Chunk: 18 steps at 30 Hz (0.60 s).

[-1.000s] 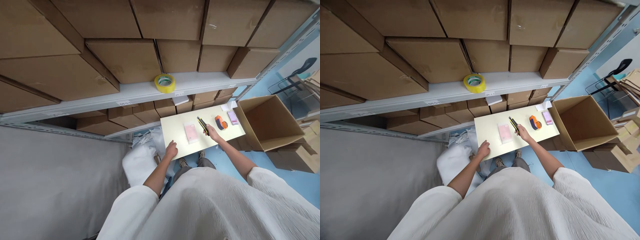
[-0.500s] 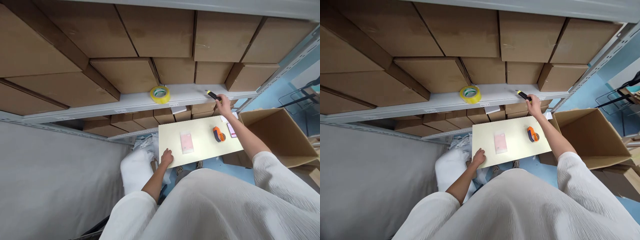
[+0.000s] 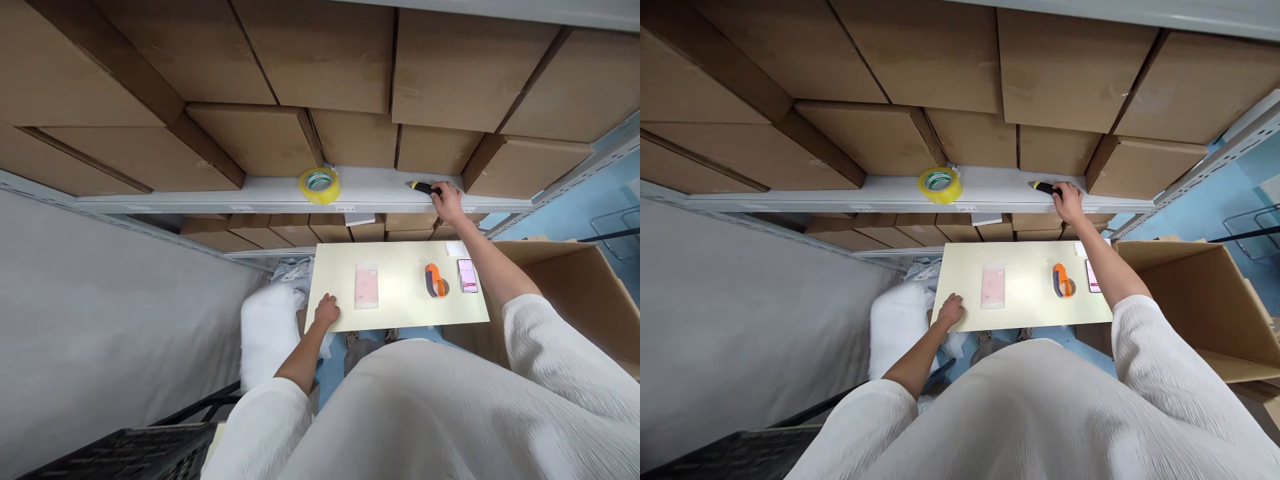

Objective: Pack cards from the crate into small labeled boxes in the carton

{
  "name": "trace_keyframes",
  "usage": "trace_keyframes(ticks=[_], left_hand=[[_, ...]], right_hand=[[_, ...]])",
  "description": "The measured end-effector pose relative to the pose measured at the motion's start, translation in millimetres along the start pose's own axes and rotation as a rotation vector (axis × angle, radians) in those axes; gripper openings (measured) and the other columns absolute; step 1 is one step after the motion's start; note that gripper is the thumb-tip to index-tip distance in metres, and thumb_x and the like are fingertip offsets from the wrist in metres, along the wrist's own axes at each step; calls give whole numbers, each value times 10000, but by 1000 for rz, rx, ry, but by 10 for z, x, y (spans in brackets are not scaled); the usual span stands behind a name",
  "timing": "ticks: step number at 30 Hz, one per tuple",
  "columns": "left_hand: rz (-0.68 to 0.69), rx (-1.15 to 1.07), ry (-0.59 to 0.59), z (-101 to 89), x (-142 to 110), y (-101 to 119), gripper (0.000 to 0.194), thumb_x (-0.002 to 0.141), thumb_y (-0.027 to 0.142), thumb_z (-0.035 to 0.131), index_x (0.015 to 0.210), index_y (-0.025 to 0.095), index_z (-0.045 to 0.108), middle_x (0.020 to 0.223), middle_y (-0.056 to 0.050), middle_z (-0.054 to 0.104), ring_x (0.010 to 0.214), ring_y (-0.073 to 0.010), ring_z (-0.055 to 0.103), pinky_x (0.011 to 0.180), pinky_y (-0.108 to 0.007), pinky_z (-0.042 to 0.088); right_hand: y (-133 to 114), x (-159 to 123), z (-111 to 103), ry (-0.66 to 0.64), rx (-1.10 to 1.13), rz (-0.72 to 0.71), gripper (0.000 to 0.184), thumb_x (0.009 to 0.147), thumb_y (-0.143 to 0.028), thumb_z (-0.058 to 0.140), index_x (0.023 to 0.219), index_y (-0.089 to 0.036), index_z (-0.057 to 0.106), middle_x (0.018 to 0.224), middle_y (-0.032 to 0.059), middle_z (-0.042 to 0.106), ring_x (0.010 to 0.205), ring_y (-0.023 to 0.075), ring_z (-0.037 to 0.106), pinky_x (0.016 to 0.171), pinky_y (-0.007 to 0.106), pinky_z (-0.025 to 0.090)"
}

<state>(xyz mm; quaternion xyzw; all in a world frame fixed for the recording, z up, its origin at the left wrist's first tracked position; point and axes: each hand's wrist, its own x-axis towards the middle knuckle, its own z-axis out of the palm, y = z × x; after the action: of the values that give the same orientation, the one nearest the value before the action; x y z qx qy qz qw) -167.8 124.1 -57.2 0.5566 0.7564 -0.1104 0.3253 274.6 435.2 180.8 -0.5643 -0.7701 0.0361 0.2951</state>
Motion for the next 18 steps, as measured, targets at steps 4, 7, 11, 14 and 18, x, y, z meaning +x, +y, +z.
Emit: trace_keyframes(ticks=[4,7,11,14,18], left_hand=[[-39,-44,15,-1,11,103,510,897,182,576,1398,207,672,1683,-151,522,1485,-314,581,1190,-391,487],[-35,-117,72,-9,30,215,548,890,165,573,1430,207,660,1614,-134,598,1449,-284,609,1190,-363,481],[-19,-249,124,-9,107,365,568,889,182,579,1453,176,648,1517,-163,676,1409,-289,636,1188,-387,492],[-20,-285,120,3,200,453,574,906,204,577,1477,161,622,1506,-163,687,1398,-272,651,1180,-363,498],[-98,-510,101,25,331,570,585,907,191,604,1492,165,608,1458,-159,727,1355,-274,697,1142,-375,534]], right_hand=[[-109,-43,-84,56,16,-42,324,1077,-368,454,1279,-271,689,1429,151,655,1375,376,540,1181,617,380],[-297,-201,-106,93,53,-125,307,1108,-414,468,1254,-286,706,1469,145,640,1420,372,539,1192,619,391],[-676,-674,107,-36,263,-188,318,1125,-434,472,1214,-282,737,1337,136,714,1344,347,614,1180,591,451],[-952,-1211,472,-259,476,-94,306,1104,-403,491,1141,-264,761,1228,118,761,1231,308,674,1127,523,523],[-1177,-1967,1040,-599,578,281,254,1017,-314,543,1107,-240,768,1195,103,786,1131,264,713,1056,434,575]])
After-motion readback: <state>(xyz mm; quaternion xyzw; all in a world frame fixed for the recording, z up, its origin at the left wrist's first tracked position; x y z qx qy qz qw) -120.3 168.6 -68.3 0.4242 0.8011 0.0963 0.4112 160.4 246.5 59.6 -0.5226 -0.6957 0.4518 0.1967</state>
